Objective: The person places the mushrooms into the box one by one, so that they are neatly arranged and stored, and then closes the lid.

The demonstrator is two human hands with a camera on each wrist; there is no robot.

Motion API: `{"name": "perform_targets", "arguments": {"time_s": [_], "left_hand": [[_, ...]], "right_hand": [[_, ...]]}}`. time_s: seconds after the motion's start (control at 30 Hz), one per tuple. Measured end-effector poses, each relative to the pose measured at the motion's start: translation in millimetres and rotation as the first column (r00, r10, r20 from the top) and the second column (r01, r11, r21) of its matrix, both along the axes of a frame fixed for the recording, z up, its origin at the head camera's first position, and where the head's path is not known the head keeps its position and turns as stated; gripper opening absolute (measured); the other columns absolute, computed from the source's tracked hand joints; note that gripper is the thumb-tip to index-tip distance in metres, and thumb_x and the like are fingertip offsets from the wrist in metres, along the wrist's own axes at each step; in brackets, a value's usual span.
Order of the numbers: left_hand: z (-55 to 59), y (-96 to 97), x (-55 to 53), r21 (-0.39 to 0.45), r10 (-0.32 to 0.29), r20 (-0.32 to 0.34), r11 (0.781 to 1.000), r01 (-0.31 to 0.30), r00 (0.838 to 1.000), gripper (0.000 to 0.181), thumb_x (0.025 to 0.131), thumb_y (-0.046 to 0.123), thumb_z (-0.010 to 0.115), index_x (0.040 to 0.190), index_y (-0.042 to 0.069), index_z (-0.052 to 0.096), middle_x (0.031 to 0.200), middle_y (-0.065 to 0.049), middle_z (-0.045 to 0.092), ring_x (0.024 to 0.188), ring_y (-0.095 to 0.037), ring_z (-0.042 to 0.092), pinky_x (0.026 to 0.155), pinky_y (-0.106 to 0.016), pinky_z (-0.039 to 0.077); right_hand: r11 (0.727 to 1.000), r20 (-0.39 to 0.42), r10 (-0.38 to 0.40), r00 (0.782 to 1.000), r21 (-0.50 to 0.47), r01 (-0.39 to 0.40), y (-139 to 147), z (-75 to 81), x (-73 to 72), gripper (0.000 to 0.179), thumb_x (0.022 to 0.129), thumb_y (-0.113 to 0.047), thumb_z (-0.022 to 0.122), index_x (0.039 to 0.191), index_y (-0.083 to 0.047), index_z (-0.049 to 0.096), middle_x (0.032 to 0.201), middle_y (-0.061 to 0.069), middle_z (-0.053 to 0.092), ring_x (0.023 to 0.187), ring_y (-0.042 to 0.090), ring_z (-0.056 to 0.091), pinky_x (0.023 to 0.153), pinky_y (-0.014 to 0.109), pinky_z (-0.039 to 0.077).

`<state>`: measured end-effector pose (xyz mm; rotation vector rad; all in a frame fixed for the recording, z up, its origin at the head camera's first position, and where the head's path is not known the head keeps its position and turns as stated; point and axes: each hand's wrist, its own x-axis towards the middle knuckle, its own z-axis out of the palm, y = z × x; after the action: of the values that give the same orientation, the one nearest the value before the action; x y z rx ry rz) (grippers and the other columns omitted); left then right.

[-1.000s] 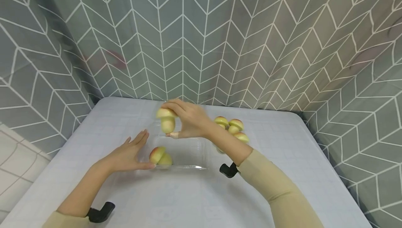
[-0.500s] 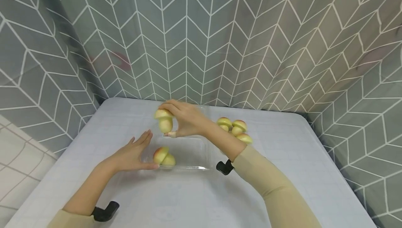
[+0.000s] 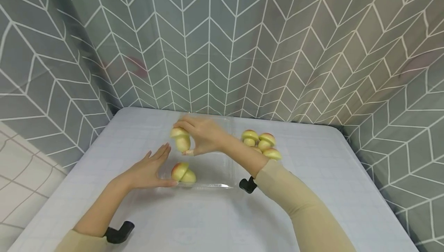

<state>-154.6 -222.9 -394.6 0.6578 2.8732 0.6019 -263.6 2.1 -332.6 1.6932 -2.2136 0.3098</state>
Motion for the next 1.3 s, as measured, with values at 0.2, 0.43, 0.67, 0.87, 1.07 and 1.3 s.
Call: {"name": "perform_targets", "arguments": {"time_s": [0.2, 0.43, 0.67, 0.87, 1.07, 1.3], "left_hand": [[-1.7, -0.3, -0.8, 0.002, 0.003, 0.007, 1.000, -0.003, 1.000, 0.118, 0.075, 0.068, 0.066, 0.147, -0.012, 0.019, 0.155, -0.028, 0.013, 0.142, -0.043, 0.015, 0.110, -0.065, 0.010], [-4.7, -0.7, -3.0, -0.010, 0.005, -0.005, 1.000, -0.005, 1.000, 0.119, 0.074, 0.071, 0.065, 0.147, -0.012, 0.019, 0.155, -0.028, 0.013, 0.142, -0.043, 0.015, 0.110, -0.065, 0.011], [-6.6, -1.1, -4.1, -0.013, 0.014, 0.002, 1.000, -0.014, 1.000, 0.120, 0.074, 0.071, 0.065, 0.148, -0.012, 0.019, 0.156, -0.028, 0.013, 0.143, -0.042, 0.015, 0.111, -0.064, 0.011], [-6.6, -0.9, -4.0, -0.011, 0.019, 0.007, 1.000, -0.019, 1.000, 0.120, 0.074, 0.071, 0.065, 0.148, -0.011, 0.018, 0.156, -0.027, 0.013, 0.143, -0.041, 0.014, 0.111, -0.064, 0.011], [-6.1, -0.7, -3.4, -0.003, 0.023, 0.014, 1.000, -0.023, 1.000, 0.121, 0.073, 0.071, 0.066, 0.148, -0.011, 0.018, 0.156, -0.027, 0.012, 0.143, -0.041, 0.014, 0.111, -0.063, 0.010], [-5.3, -0.8, -2.9, -0.007, 0.026, 0.014, 1.000, -0.026, 1.000, 0.121, 0.073, 0.071, 0.066, 0.148, -0.012, 0.018, 0.155, -0.028, 0.013, 0.143, -0.042, 0.015, 0.111, -0.064, 0.010]], "right_hand": [[0.997, -0.007, -0.001, 1.000, 0.076, 0.002, -6, -8.5, -0.4, 0.073, 0.069, -0.046, 0.078, 0.128, -0.011, 0.052, 0.125, -0.002, 0.053, 0.106, 0.013, 0.057, 0.092, 0.025, 0.046], [0.983, -0.012, -0.053, 0.999, 0.177, 0.055, -8, -15.9, -2.0, 0.076, 0.069, -0.047, 0.078, 0.132, -0.014, 0.052, 0.127, -0.004, 0.055, 0.113, 0.013, 0.054, 0.095, 0.029, 0.044], [0.931, -0.041, -0.100, 0.994, 0.348, 0.108, -8, -23.3, -4.1, 0.075, 0.072, -0.049, 0.076, 0.135, -0.017, 0.052, 0.131, -0.005, 0.056, 0.122, 0.015, 0.048, 0.098, 0.032, 0.040], [0.894, -0.009, -0.087, 0.996, 0.441, 0.082, -8, -33.3, -4.6, 0.077, 0.072, -0.042, 0.079, 0.138, -0.014, 0.050, 0.133, -0.002, 0.055, 0.124, 0.015, 0.048, 0.102, 0.029, 0.040], [0.877, 0.025, -0.087, 0.996, 0.476, 0.064, -9, -46.2, -3.6, 0.071, 0.075, -0.030, 0.078, 0.138, -0.014, 0.049, 0.136, -0.002, 0.052, 0.126, 0.015, 0.048, 0.101, 0.028, 0.042], [0.905, 0.044, -0.112, 0.993, 0.418, 0.084, -10, -50.3, -0.5, 0.069, 0.078, -0.027, 0.079, 0.137, -0.013, 0.047, 0.136, -0.002, 0.051, 0.120, 0.014, 0.053, 0.090, 0.028, 0.050]]}}
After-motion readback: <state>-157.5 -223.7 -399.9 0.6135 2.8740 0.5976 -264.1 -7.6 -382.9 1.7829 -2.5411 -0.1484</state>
